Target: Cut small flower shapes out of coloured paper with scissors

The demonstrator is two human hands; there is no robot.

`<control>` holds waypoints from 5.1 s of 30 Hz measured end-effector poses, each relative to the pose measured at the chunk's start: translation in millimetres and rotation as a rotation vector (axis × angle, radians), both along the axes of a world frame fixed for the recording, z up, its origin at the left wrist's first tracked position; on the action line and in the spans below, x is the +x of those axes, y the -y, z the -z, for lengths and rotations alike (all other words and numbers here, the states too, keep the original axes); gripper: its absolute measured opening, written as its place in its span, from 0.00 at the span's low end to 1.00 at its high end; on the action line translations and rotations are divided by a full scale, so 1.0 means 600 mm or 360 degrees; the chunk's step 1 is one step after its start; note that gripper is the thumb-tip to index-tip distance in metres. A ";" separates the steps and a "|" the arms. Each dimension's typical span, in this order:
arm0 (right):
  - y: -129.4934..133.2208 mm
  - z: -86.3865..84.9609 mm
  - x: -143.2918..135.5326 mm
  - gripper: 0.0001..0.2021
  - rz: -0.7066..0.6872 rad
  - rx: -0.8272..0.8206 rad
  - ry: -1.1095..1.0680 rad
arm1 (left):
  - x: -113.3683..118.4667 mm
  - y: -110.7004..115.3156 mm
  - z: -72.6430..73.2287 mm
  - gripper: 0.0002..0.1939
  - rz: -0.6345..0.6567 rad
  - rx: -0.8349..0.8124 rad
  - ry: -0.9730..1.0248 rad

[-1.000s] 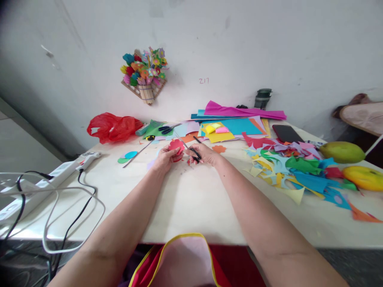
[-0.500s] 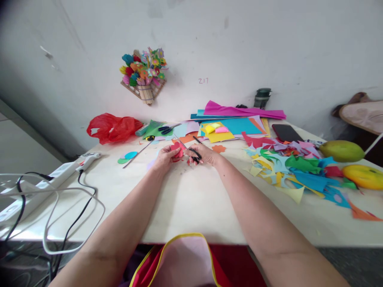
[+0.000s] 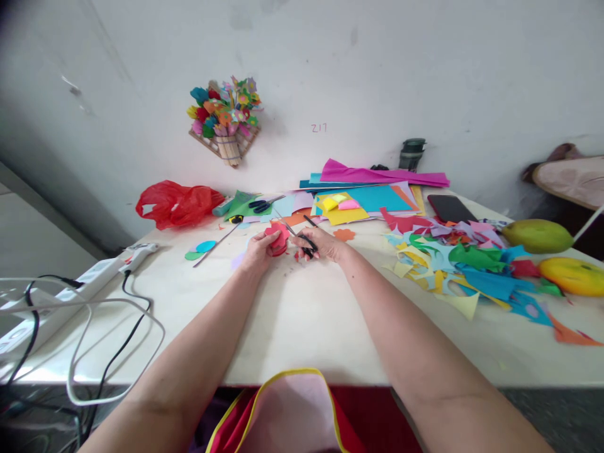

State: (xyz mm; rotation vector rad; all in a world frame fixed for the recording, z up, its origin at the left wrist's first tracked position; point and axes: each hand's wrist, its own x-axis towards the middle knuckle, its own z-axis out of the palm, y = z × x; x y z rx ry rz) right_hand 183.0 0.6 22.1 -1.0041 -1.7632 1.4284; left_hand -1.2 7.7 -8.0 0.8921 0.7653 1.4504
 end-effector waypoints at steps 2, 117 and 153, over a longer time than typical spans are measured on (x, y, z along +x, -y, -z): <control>0.001 -0.001 -0.002 0.12 -0.0001 0.0004 0.0007 | 0.002 0.000 0.000 0.19 -0.0032 -0.0009 0.0036; 0.002 -0.006 -0.017 0.16 0.0561 0.0006 -0.0324 | -0.005 0.005 0.010 0.13 0.0308 -0.0019 -0.0389; -0.008 -0.001 0.030 0.13 -0.0150 0.0002 0.0212 | -0.013 0.008 0.000 0.17 0.0079 -0.0002 -0.0107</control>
